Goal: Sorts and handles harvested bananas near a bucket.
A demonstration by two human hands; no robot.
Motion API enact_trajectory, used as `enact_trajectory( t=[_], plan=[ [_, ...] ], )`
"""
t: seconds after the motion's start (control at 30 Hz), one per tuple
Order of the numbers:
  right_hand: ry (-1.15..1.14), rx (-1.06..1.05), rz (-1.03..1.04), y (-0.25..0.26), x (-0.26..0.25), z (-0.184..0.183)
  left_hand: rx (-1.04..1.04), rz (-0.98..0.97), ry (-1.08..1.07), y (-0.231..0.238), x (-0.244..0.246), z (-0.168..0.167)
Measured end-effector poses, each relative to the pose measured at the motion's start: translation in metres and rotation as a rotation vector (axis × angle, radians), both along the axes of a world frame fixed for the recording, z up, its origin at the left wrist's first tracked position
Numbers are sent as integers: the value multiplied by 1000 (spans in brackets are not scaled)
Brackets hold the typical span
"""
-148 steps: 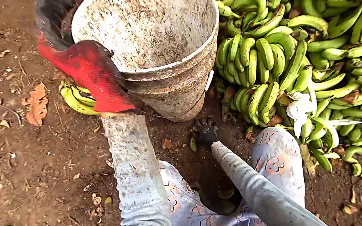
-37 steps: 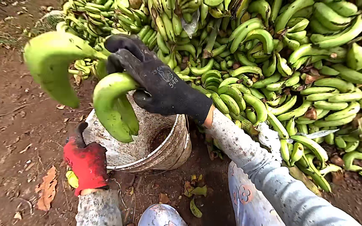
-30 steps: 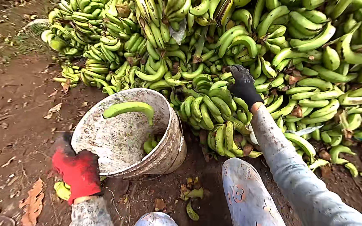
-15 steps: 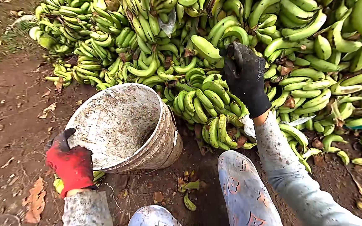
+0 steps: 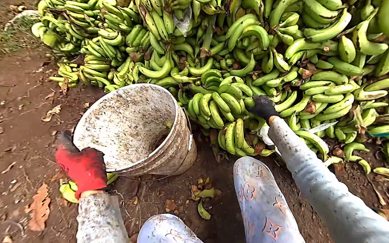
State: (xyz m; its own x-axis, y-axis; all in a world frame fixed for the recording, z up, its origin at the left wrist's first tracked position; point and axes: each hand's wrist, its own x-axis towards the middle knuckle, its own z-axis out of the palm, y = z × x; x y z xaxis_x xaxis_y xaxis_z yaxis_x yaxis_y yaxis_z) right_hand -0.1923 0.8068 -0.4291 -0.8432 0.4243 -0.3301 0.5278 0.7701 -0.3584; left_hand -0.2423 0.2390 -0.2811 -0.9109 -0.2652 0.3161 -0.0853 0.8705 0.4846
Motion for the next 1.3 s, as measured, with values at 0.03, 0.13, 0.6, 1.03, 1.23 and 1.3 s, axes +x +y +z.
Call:
enact_trajectory(
  t=[0.03, 0.13, 0.6, 1.03, 1.23, 1.3],
  plan=[
    [21, -40, -19, -6, 18, -3, 4, -23, 8, 2, 2, 1],
    [337, -22, -123, -23, 54, 35, 16, -19, 7, 9, 5, 6],
    [300, -61, 36, -59, 47, 37, 110, 29, 6, 75, 42, 55],
    [1674, -125, 37, -169, 13, 209, 54, 47, -103, 108, 59, 77],
    [960, 38, 113, -94, 60, 121, 68, -1, -77, 111, 65, 78],
    [480, 39, -260, -29, 86, 43, 67, 24, -87, 108, 64, 77]
  ],
)
